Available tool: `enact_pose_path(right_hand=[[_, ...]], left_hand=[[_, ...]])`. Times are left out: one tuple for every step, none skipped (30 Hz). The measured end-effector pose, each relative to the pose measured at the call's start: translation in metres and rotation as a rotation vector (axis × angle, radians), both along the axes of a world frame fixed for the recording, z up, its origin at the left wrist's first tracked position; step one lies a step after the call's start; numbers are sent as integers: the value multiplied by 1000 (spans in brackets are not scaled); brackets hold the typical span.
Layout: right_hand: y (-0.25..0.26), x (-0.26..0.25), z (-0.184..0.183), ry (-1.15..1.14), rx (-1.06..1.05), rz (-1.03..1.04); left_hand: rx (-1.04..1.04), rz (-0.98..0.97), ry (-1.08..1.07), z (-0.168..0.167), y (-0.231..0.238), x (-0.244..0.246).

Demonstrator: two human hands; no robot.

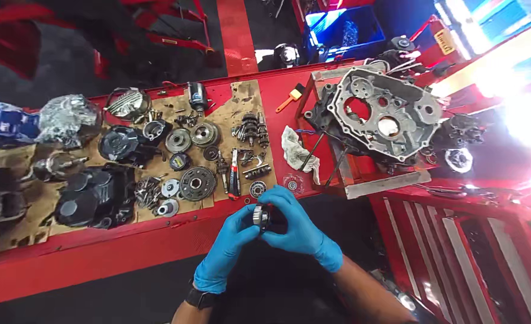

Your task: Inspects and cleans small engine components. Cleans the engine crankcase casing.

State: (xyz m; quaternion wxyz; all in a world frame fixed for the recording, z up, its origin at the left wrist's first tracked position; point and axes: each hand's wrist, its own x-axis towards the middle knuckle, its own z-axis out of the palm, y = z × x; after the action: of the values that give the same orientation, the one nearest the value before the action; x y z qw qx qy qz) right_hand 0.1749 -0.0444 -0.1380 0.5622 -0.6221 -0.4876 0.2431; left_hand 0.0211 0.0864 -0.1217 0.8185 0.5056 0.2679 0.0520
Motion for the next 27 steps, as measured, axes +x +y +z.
enact_pose_path(right_hand=[[0, 0, 2, -45, 4, -3], [0, 1, 4, -59, 14, -1], [1, 1, 4, -27, 32, 6], [2, 2, 3, 56, 63, 15], [3, 4, 2, 201, 102, 38], [4, 5, 1, 388, 148, 73], [5, 6, 1, 583, 193, 110], [6, 8, 0, 755, 231, 153], [7, 8, -1, 886, 257, 199], [8, 8, -3, 978, 276, 242], [9, 7, -4, 1053, 291, 283], [11, 5, -3, 1121, 305, 329], [12, 2, -3, 1182, 321, 372], [14, -1, -3, 1227, 334, 409], [16, -3, -3, 1264, 345, 438], [17, -6, -3, 1295, 359, 467], [18, -7, -4, 1318, 369, 489], [18, -9, -4, 1335, 369, 501], [19, -11, -3, 1349, 368, 509], [19, -12, -2, 1357, 369, 515], [20, -14, -2, 1363, 374, 523], [20, -14, -2, 1367, 380, 531], [21, -15, -2, 1370, 382, 538], [21, -15, -1, 1371, 382, 542], [20, -15, -1, 1375, 381, 545], [20, -15, 0, 1378, 383, 542], [20, -15, 1, 1388, 384, 540]], left_hand=[[57, -9, 59, 6, 0, 1], [102, -15, 109, 12, 1, 2], [133, -9, 145, 17, 0, 3], [152, 9, 154, 22, 0, 4], [170, 30, 142, 25, 0, 3], [203, 59, 119, 28, -1, 2], [270, 91, 91, 29, -1, 0], [377, 122, 58, 30, -2, -2], [514, 151, 21, 31, -2, -3], [640, 171, -30, 32, -2, -5], [738, 172, -77, 33, -1, -5], [812, 159, -113, 35, 0, -4], [862, 142, -140, 37, 1, -2], [887, 128, -165, 38, 1, 0], [889, 123, -191, 39, 1, 2], [882, 122, -214, 39, 1, 4], [875, 126, -228, 39, 1, 5], [869, 129, -238, 39, 1, 6], [863, 135, -246, 39, 1, 6], [856, 141, -253, 40, 1, 6], [852, 144, -262, 40, 2, 6], [848, 147, -271, 39, 2, 6], [846, 147, -277, 39, 2, 5], [845, 146, -281, 40, 2, 5], [846, 144, -283, 40, 2, 5], [845, 142, -285, 41, 2, 5], [845, 142, -289, 41, 2, 6]])
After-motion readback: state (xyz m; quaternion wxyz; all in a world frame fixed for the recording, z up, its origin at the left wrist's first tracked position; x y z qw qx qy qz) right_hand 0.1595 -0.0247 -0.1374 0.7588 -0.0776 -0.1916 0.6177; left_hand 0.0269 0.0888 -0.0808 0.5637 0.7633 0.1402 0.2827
